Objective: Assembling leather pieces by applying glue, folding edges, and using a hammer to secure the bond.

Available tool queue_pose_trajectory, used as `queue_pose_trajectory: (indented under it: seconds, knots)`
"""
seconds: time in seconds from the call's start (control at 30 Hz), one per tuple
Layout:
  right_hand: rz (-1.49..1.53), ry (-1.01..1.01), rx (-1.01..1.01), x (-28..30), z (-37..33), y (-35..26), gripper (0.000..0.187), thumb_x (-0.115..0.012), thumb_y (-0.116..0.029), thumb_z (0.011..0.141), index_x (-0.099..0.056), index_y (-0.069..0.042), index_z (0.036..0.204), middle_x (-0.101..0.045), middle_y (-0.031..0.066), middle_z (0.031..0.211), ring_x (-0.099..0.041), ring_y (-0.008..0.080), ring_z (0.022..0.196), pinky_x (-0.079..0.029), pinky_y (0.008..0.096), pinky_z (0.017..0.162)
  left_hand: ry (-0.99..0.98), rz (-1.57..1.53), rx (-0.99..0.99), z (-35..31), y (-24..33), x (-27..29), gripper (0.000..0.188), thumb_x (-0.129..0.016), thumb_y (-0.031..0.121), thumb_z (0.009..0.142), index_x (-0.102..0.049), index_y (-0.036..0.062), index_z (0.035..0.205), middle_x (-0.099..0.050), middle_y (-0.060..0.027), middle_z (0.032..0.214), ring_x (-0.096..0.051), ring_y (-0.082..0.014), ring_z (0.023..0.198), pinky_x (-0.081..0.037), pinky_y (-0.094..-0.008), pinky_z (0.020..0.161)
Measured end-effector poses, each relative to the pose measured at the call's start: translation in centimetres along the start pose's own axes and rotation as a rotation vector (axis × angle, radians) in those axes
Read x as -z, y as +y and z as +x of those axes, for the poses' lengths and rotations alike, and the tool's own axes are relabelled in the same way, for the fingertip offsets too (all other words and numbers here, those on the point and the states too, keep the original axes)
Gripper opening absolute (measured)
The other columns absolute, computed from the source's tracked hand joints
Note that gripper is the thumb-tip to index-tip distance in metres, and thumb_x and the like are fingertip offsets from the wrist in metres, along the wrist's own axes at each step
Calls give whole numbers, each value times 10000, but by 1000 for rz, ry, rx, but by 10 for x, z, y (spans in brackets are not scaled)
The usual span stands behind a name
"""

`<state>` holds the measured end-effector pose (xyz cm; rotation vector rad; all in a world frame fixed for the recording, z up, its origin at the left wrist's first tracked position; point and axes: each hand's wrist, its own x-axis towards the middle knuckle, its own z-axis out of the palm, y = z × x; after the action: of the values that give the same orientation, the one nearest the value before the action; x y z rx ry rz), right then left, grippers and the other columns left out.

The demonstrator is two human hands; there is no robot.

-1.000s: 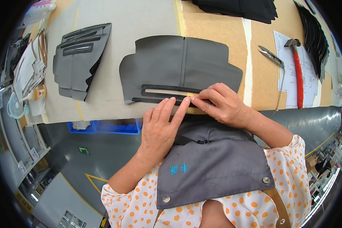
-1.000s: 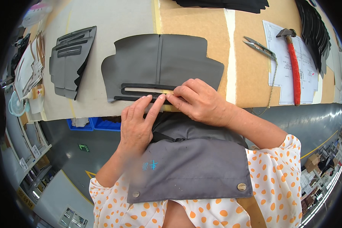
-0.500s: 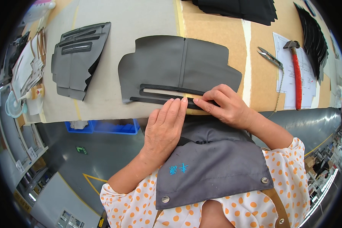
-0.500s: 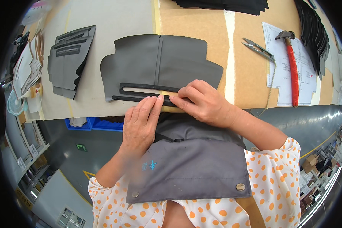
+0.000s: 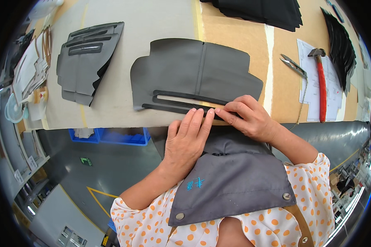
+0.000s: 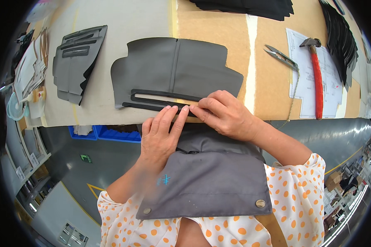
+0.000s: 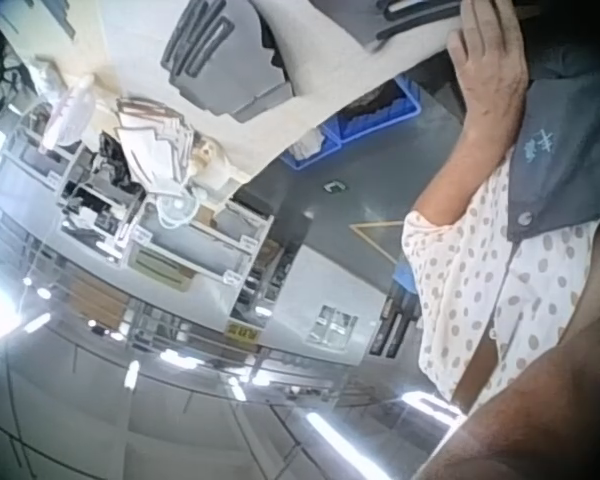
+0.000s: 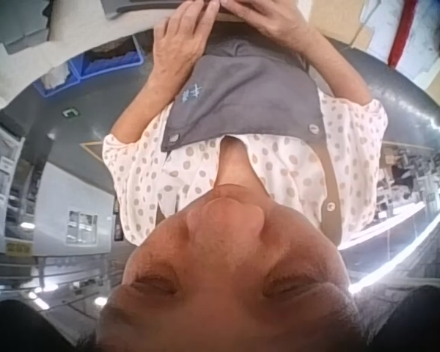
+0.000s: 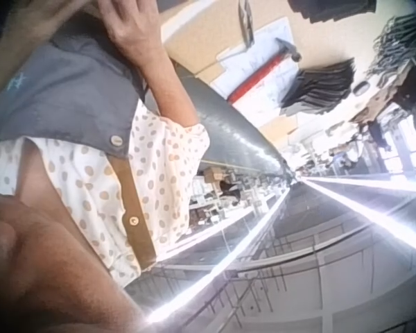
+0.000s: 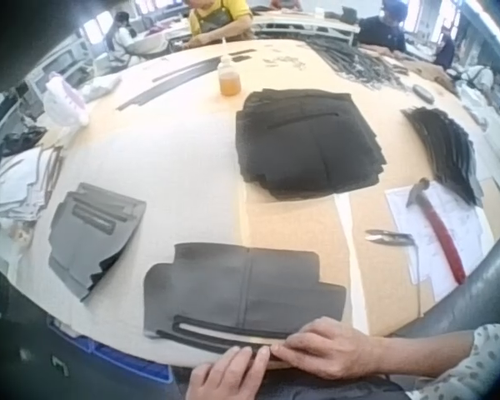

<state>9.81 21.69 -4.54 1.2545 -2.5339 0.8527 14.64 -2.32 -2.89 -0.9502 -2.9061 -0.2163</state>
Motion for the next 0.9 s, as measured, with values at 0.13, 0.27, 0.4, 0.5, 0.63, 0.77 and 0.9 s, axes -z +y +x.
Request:
queue_pose_trajectory:
  seconds: [0.13, 0.27, 0.4, 0.5, 0.63, 0.77, 0.9]
  knots:
    - [61, -19, -91, 2, -8, 3, 418, -730, -40, 744, -723, -25, 1161, -629, 59, 1032, -591, 227, 883, -530, 326, 758, 47, 46, 16, 2, 4, -3, 460, -639, 108, 922, -656, 134, 1381, -617, -23, 1304, -610, -161, 1218, -423, -331, 923]
    - [38, -28, -28, 5, -7, 2, 429, -730, -30, 741, -720, -30, 1169, -631, 60, 1043, -593, 230, 901, -534, 333, 763, 69, 54, -6, 2, 6, -6, 464, -646, 108, 915, -659, 147, 1377, -618, -25, 1296, -611, -154, 1207, -425, -333, 907]
    - [73, -26, -60, 7, -8, 3, 436, -737, -32, 740, -720, -30, 1176, -630, 56, 1039, -592, 226, 906, -535, 333, 766, 58, 32, -16, 2, 6, -6, 504, -610, 154, 902, -613, 62, 1398, -590, -58, 1331, -544, -192, 1292, -418, -354, 973]
    - [65, -29, -102, 8, -15, 4, 437, -742, -38, 731, -724, -31, 1167, -627, 53, 1032, -593, 225, 901, -533, 327, 763, 55, 56, -13, 3, 9, -5, 499, -617, 155, 900, -618, 63, 1391, -587, -56, 1334, -545, -190, 1288, -419, -354, 975]
    - [10, -30, -18, 10, -14, 4, 423, -743, -34, 728, -728, -30, 1151, -626, 54, 1027, -590, 226, 889, -531, 326, 758, 42, 51, -44, 2, 9, -8, 510, -620, 143, 897, -614, 79, 1402, -581, -62, 1330, -539, -190, 1286, -416, -359, 977]
    - [35, -14, -47, 10, -17, 5, 400, -744, -16, 730, -733, -30, 1129, -624, 58, 1020, -586, 221, 873, -526, 328, 746, 57, -15, -24, 5, 12, -7, 513, -620, 134, 890, -613, 42, 1395, -579, -63, 1322, -534, -190, 1283, -414, -354, 981]
    - [117, -5, -212, 14, -19, 4, 413, -740, -4, 726, -738, -46, 1137, -622, 59, 1012, -584, 225, 871, -527, 335, 742, 44, -2, -31, 5, 12, -6, 517, -622, 141, 889, -612, 42, 1396, -576, -61, 1321, -536, -189, 1276, -414, -352, 982]
